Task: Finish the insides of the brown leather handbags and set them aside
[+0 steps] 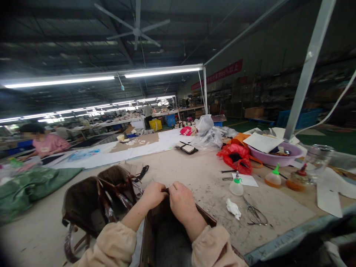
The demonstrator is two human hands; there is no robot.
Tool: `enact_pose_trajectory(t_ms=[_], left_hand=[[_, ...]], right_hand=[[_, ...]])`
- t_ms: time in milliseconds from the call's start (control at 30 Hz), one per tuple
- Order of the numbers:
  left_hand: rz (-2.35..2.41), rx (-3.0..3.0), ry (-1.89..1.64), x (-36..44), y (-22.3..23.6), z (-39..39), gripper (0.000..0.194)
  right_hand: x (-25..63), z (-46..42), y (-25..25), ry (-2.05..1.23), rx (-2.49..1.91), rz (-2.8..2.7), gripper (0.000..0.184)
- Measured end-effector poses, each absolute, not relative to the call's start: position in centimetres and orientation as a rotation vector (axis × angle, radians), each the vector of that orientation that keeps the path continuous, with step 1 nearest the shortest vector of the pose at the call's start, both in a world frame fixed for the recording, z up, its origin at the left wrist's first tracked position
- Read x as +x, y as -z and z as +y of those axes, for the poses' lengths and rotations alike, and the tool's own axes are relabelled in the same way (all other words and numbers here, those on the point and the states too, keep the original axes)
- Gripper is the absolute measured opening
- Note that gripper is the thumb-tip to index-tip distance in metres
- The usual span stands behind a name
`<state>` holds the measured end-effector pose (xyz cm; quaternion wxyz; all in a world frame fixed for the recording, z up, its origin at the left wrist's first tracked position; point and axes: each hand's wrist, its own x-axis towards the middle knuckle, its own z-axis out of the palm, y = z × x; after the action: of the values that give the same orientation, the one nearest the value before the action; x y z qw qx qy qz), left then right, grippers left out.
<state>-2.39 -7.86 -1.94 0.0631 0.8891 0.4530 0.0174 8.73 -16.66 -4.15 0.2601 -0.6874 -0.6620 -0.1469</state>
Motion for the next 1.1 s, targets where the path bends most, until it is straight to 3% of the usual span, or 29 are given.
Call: enact_pose_trajectory(t_ms=[167, 367, 900, 1100], left_hand=[[1.379, 2.658, -0.040, -2.4, 1.9, -7.8, 0.026], [1.382, 2.668, -0.049, -2.3, 1.8, -7.9, 0.029], [1.386, 2.667, -0.016, -2.0, 1.3, -8.4, 0.028], [1.389, 2.656, -0.020, -2.0, 1.6, -8.3, 0.024]], right_hand=[[9.1, -18.3, 4.6, 0.351, -1.832, -1.873, 0.017], [9.2, -19.2, 4.2, 0.285, -1.838, -1.808, 0.035], [9.4, -18.7, 4.5, 0.370, -1.843, -1.926, 0.041], [9.3, -18.9, 4.8, 0.353, -1.814, -1.946, 0.029]])
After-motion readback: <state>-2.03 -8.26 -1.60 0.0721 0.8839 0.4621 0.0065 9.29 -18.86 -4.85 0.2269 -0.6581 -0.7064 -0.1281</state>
